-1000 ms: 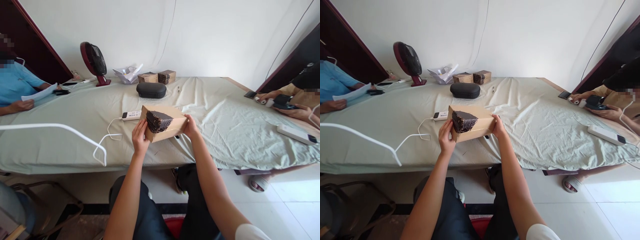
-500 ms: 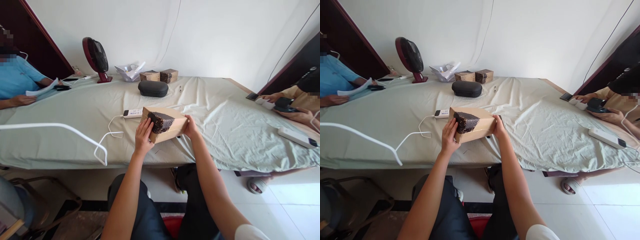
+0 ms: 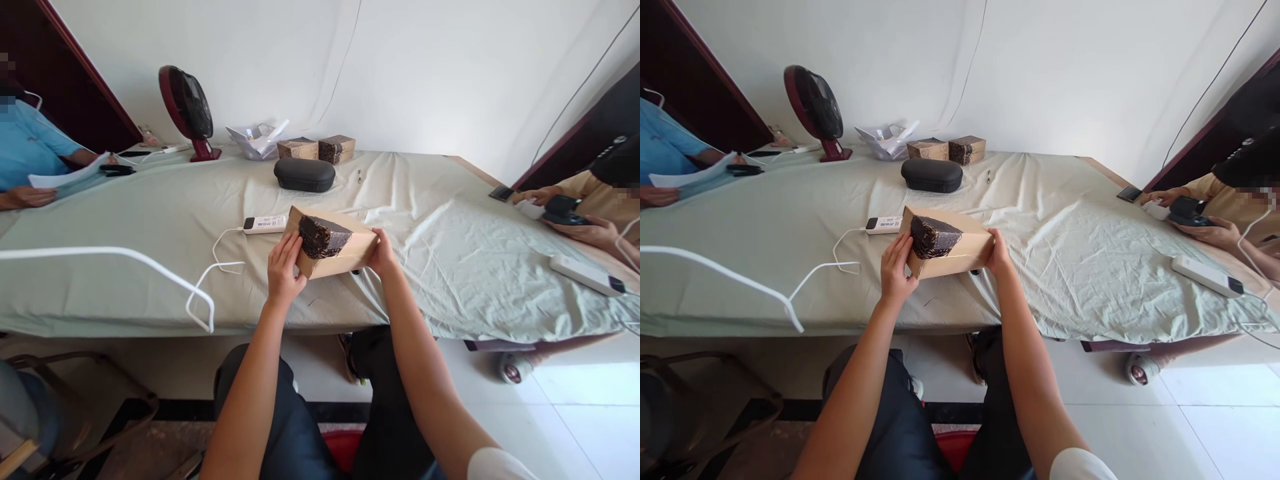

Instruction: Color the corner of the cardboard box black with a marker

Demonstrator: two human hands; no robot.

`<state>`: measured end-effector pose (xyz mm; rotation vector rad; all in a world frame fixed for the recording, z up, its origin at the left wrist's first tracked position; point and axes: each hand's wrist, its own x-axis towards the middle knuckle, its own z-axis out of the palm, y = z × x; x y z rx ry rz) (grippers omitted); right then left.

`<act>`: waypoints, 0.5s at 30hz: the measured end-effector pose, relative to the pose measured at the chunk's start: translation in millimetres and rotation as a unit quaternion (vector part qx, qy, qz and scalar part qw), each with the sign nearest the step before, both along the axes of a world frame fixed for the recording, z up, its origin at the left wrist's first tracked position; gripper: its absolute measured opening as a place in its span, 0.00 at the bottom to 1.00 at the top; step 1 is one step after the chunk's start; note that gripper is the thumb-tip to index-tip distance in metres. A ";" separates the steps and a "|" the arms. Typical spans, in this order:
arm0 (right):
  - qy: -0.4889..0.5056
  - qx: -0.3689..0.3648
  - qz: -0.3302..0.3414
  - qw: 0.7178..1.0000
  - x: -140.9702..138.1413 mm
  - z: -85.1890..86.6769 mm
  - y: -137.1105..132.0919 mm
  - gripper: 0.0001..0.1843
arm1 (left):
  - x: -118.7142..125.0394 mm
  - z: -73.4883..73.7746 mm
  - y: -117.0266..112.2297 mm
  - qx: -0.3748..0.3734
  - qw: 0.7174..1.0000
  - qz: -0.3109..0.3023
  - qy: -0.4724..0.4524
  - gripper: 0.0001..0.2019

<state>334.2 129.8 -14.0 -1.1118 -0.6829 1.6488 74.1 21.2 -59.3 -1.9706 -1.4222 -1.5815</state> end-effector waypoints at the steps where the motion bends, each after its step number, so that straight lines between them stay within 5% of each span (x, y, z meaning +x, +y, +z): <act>1: 0.002 -0.001 0.003 1.000 0.0 1.0 -0.6 0.18 | -1.1 -0.3 0.9 0.000 1.000 0.008 -0.005 0.35; 6: 0.017 -0.016 0.011 1.000 0.1 2.7 -2.1 0.16 | -8.4 -1.5 2.0 0.007 0.999 0.032 -0.026 0.31; 15: -0.015 0.011 -0.001 1.000 1.6 -6.0 4.5 0.17 | -2.6 4.8 -5.5 0.008 0.998 -0.060 -0.017 0.28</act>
